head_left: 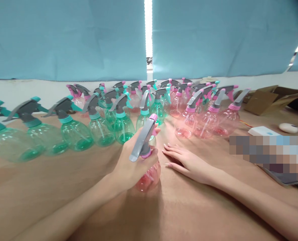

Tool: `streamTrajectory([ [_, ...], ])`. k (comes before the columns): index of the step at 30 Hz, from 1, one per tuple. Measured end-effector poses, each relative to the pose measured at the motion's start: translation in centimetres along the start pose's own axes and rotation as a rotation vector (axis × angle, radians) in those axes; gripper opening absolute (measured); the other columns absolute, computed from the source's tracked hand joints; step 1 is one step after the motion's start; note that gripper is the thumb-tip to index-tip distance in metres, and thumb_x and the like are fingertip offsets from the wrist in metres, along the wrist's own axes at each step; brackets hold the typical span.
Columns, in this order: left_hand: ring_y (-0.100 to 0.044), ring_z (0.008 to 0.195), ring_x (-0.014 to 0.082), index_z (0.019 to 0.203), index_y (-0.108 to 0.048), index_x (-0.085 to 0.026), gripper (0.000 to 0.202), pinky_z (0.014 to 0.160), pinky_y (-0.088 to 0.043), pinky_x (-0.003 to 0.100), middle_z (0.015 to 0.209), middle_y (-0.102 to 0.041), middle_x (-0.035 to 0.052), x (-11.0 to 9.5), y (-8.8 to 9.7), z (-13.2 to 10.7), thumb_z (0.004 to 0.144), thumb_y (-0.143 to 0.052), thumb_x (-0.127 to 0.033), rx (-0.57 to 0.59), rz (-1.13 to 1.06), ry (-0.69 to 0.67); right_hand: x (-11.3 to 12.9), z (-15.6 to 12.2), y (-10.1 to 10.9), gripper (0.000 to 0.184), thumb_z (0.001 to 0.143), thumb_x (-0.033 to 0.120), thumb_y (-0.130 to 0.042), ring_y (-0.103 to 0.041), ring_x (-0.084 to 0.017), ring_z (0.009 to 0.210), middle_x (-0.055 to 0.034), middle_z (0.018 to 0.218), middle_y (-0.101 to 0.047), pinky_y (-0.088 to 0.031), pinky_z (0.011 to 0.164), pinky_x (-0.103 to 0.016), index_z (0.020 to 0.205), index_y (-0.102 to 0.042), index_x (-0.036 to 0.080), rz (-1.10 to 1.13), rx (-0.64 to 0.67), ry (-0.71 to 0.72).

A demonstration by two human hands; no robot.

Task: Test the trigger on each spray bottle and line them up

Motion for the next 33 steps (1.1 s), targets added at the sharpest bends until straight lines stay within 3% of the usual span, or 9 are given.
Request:
streamTrajectory([
  [11,-0.05,0.059,0.0082,0.086,-0.056,-0.023,0.018,0.067,-0.049,0.024,0.099,-0.064,-0.0029,0.3,0.1,0.2,0.076,-0.055,-0.008,-0.032,0.087,-0.072,-0.1,-0.1,-0.1,0.058,0.096,0.051,-0.042,-0.034,-0.028,0.138,-0.0134,0.147,-0.042,-0.03,0.113,-0.047,0.14,-0.047,0.014,0.003,0.005,-0.006],
  [16,-0.053,0.06,0.0107,0.099,-0.054,-0.024,0.028,0.064,-0.047,0.024,0.082,-0.06,-0.0037,0.1,0.2,0.2,0.075,-0.053,-0.008,-0.036,0.135,-0.097,-0.1,0.0,-0.2,0.057,0.096,0.051,-0.041,-0.034,-0.028,0.138,-0.0128,0.147,-0.042,-0.03,0.113,-0.047,0.14,-0.047,0.015,-0.007,0.006,0.0],
  [18,-0.055,0.064,0.0111,0.103,-0.053,-0.023,0.033,0.066,-0.047,0.025,0.086,-0.06,-0.0025,-0.2,0.2,0.3,0.074,-0.052,-0.007,-0.04,0.14,-0.112,-0.1,0.0,-0.2,0.057,0.096,0.051,-0.041,-0.035,-0.028,0.138,-0.0129,0.147,-0.042,-0.03,0.113,-0.047,0.14,-0.047,0.015,-0.003,0.002,0.002],
  [23,-0.059,0.082,0.0148,0.093,-0.051,-0.02,0.027,0.076,-0.047,0.027,0.093,-0.057,0.0008,-0.8,0.3,0.6,0.07,-0.051,-0.006,-0.032,0.089,-0.159,-0.3,-0.1,-0.3,0.057,0.095,0.051,-0.042,-0.036,-0.029,0.137,-0.0133,0.146,-0.043,-0.03,0.113,-0.049,0.139,-0.048,0.016,0.009,-0.013,0.004],
  [33,-0.056,0.071,0.0111,0.085,-0.05,-0.018,0.017,0.067,-0.047,0.024,0.082,-0.054,-0.0014,-1.1,0.5,0.5,0.072,-0.052,-0.007,-0.008,0.064,-0.155,-0.2,-0.1,-0.2,0.058,0.095,0.051,-0.042,-0.035,-0.029,0.138,-0.0143,0.146,-0.043,-0.03,0.113,-0.048,0.138,-0.048,0.013,-0.009,0.0,0.001],
])
Point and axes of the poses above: each hand's wrist, its own z-axis towards the middle knuckle, its own y-axis out of the back of the hand, x = y × z, the point moved 5 cm from there along z, towards the middle knuckle
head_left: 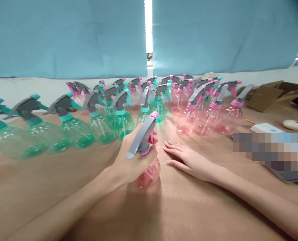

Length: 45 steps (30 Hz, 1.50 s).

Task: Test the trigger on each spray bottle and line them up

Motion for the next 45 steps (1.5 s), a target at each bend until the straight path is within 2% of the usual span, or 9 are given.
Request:
streamTrajectory([
  [3,-0.057,0.072,0.0127,0.09,-0.053,-0.017,0.023,0.069,-0.048,0.026,0.085,-0.058,0.0,0.1,0.0,0.2,0.069,-0.051,-0.007,0.007,0.009,0.016,0.0,-0.1,0.0,0.056,0.094,0.051,-0.044,-0.037,-0.029,0.137,-0.0133,0.145,-0.045,-0.031,0.112,-0.049,0.138,-0.049,0.016,0.026,-0.023,0.002],
  [9,-0.048,0.062,0.0114,0.123,-0.055,-0.02,0.052,0.067,-0.048,0.026,0.082,-0.062,-0.0021,1.1,0.0,0.3,0.072,-0.051,-0.008,0.033,0.074,0.086,0.0,-0.1,0.1,0.055,0.094,0.05,-0.045,-0.037,-0.029,0.137,-0.0129,0.145,-0.045,-0.031,0.113,-0.049,0.138,-0.049,0.017,0.037,-0.026,0.001],
  [12,-0.053,0.07,0.0118,0.129,-0.052,-0.022,0.059,0.074,-0.05,0.026,0.099,-0.065,0.0006,1.3,-0.1,0.2,0.072,-0.051,-0.008,0.024,0.036,0.091,0.1,-0.1,0.1,0.056,0.095,0.049,-0.044,-0.036,-0.029,0.137,-0.0137,0.146,-0.043,-0.03,0.113,-0.049,0.139,-0.048,0.015,0.029,-0.014,-0.002],
  [14,-0.055,0.072,0.0117,0.129,-0.052,-0.023,0.06,0.08,-0.051,0.027,0.105,-0.065,0.0015,1.3,-0.2,0.2,0.071,-0.051,-0.008,0.012,0.015,0.085,0.1,-0.1,0.2,0.055,0.095,0.049,-0.045,-0.036,-0.029,0.137,-0.0135,0.146,-0.044,-0.03,0.113,-0.049,0.138,-0.049,0.016,0.035,-0.016,-0.002],
  [19,-0.05,0.06,0.0117,0.125,-0.054,-0.02,0.053,0.068,-0.05,0.027,0.081,-0.066,-0.0012,1.3,-0.3,0.1,0.072,-0.051,-0.012,0.015,0.039,0.089,0.3,0.0,0.3,0.056,0.095,0.05,-0.043,-0.036,-0.029,0.137,-0.0145,0.145,-0.045,-0.031,0.112,-0.049,0.138,-0.049,0.015,0.032,-0.009,0.002],
  [26,-0.053,0.066,0.0113,0.131,-0.049,-0.022,0.06,0.069,-0.048,0.026,0.113,-0.066,0.0049,1.2,-0.3,-0.1,0.073,-0.05,-0.007,0.01,0.045,0.118,0.1,-0.1,0.2,0.055,0.095,0.05,-0.044,-0.037,-0.029,0.137,-0.0128,0.146,-0.044,-0.03,0.112,-0.05,0.139,-0.048,0.018,0.032,-0.025,0.007],
  [31,-0.055,0.063,0.0143,0.133,-0.049,-0.021,0.058,0.069,-0.049,0.03,0.084,-0.067,0.0011,1.4,-0.2,-0.3,0.075,-0.052,-0.013,-0.009,0.092,0.107,0.2,-0.1,0.3,0.055,0.095,0.052,-0.043,-0.037,-0.029,0.137,-0.0135,0.145,-0.044,-0.031,0.112,-0.051,0.138,-0.049,0.018,0.042,-0.03,0.003],
  [36,-0.057,0.064,0.0158,0.128,-0.052,-0.021,0.054,0.074,-0.051,0.033,0.074,-0.062,-0.0011,1.5,-0.1,-0.3,0.074,-0.054,-0.017,-0.025,0.103,0.121,0.3,-0.1,0.3,0.058,0.095,0.051,-0.041,-0.035,-0.028,0.138,-0.0146,0.146,-0.043,-0.03,0.113,-0.048,0.139,-0.048,0.014,0.003,0.003,-0.001],
  [45,-0.059,0.071,0.0167,0.123,-0.056,-0.022,0.049,0.076,-0.051,0.034,0.095,-0.066,0.0043,1.4,0.0,-0.2,0.074,-0.055,-0.017,-0.027,0.099,0.113,0.2,-0.1,0.1,0.056,0.094,0.053,-0.043,-0.037,-0.029,0.137,-0.0126,0.146,-0.044,-0.03,0.112,-0.05,0.139,-0.048,0.019,0.04,-0.026,0.008],
])
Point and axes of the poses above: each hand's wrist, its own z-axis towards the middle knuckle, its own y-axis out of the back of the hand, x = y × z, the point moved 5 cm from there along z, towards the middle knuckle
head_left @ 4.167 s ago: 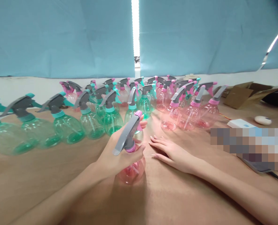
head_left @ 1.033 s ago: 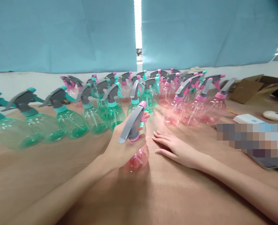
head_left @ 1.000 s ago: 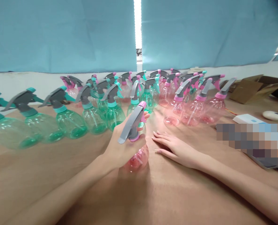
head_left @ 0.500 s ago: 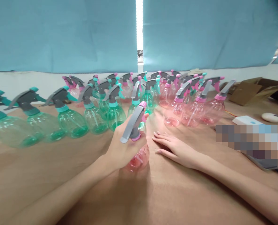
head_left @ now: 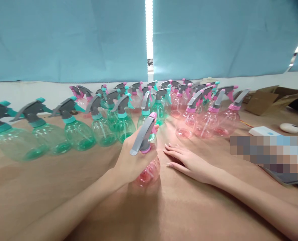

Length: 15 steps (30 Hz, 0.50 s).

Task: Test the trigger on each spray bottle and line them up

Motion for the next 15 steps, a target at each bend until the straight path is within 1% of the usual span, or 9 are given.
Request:
streamTrajectory([
  [5,-0.057,0.067,0.0148,0.126,-0.054,-0.022,0.052,0.078,-0.051,0.034,0.101,-0.067,0.0048,-0.25,-0.06,0.06,0.074,-0.053,-0.016,0.005,-0.039,-0.008,-0.13,0.0,-0.14,0.058,0.094,0.053,-0.042,-0.036,-0.029,0.137,-0.0128,0.146,-0.044,-0.03,0.113,-0.05,0.139,-0.048,0.017,-0.003,0.005,0.0],
  [10,-0.059,0.07,0.0158,0.129,-0.051,-0.022,0.056,0.076,-0.052,0.033,0.103,-0.067,0.0051,-0.31,-0.05,0.12,0.073,-0.054,-0.015,0.0,-0.044,-0.005,-0.2,-0.04,-0.14,0.056,0.094,0.053,-0.043,-0.036,-0.029,0.137,-0.0114,0.146,-0.044,-0.029,0.113,-0.05,0.14,-0.047,0.02,0.013,-0.008,0.003],
  [12,-0.059,0.07,0.0161,0.129,-0.051,-0.022,0.057,0.075,-0.052,0.033,0.1,-0.067,0.0046,-0.28,-0.02,0.15,0.073,-0.054,-0.016,0.003,-0.038,0.003,-0.13,-0.04,-0.06,0.056,0.094,0.053,-0.043,-0.036,-0.029,0.137,-0.0114,0.146,-0.044,-0.029,0.113,-0.05,0.14,-0.047,0.02,0.012,-0.007,-0.002],
  [15,-0.056,0.064,0.015,0.127,-0.052,-0.021,0.054,0.071,-0.051,0.032,0.088,-0.067,0.0023,-0.16,-0.03,0.14,0.073,-0.054,-0.016,0.015,-0.032,0.014,-0.01,-0.01,0.01,0.057,0.095,0.052,-0.043,-0.035,-0.029,0.138,-0.0127,0.147,-0.042,-0.03,0.112,-0.05,0.14,-0.047,0.018,-0.003,0.011,-0.013],
])
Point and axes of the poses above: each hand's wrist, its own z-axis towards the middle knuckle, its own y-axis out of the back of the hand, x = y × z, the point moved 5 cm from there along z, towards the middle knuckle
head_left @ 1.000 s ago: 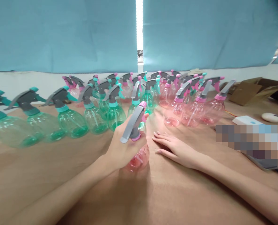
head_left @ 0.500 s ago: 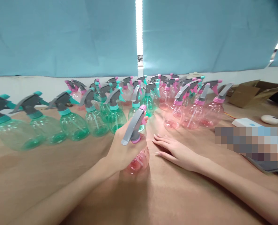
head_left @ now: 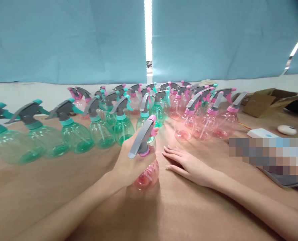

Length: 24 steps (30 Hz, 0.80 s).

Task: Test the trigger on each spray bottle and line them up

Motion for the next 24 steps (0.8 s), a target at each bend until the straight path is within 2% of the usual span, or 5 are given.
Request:
streamTrajectory([
  [3,-0.051,0.058,0.0129,0.127,-0.051,-0.022,0.054,0.066,-0.049,0.03,0.085,-0.067,0.0012,0.11,-0.1,-0.05,0.074,-0.052,-0.013,0.017,-0.003,-0.013,0.03,0.02,-0.01,0.058,0.095,0.053,-0.042,-0.035,-0.029,0.138,-0.0129,0.146,-0.043,-0.03,0.112,-0.051,0.14,-0.047,0.017,-0.003,0.005,0.003],
  [10,-0.055,0.06,0.0126,0.124,-0.053,-0.023,0.051,0.07,-0.051,0.031,0.108,-0.069,0.0051,0.06,-0.03,-0.02,0.074,-0.053,-0.012,0.01,-0.022,-0.021,-0.29,-0.02,-0.27,0.057,0.094,0.053,-0.043,-0.036,-0.029,0.137,-0.0116,0.146,-0.044,-0.029,0.113,-0.05,0.14,-0.047,0.02,0.018,-0.024,0.027],
  [16,-0.063,0.08,0.018,0.129,-0.049,-0.021,0.056,0.078,-0.052,0.033,0.119,-0.066,0.0089,0.29,0.04,-0.05,0.074,-0.055,-0.015,0.016,-0.032,-0.001,-0.05,0.03,-0.18,0.057,0.095,0.052,-0.043,-0.035,-0.028,0.138,-0.012,0.146,-0.044,-0.03,0.113,-0.049,0.14,-0.047,0.018,-0.009,-0.005,0.02],
  [19,-0.063,0.081,0.0185,0.13,-0.049,-0.021,0.057,0.075,-0.052,0.032,0.117,-0.066,0.0084,0.32,0.03,-0.08,0.074,-0.055,-0.015,0.018,-0.035,0.001,0.1,0.04,-0.08,0.058,0.095,0.053,-0.041,-0.035,-0.028,0.138,-0.0124,0.146,-0.044,-0.03,0.113,-0.049,0.14,-0.047,0.016,-0.02,0.008,0.015],
  [24,-0.055,0.063,0.0143,0.13,-0.048,-0.023,0.058,0.069,-0.051,0.031,0.102,-0.069,0.0046,0.23,0.08,-0.12,0.074,-0.054,-0.014,0.009,-0.012,-0.021,0.09,0.05,-0.12,0.06,0.095,0.054,-0.039,-0.034,-0.028,0.138,-0.0122,0.147,-0.042,-0.029,0.114,-0.048,0.14,-0.046,0.016,-0.031,0.021,0.015],
])
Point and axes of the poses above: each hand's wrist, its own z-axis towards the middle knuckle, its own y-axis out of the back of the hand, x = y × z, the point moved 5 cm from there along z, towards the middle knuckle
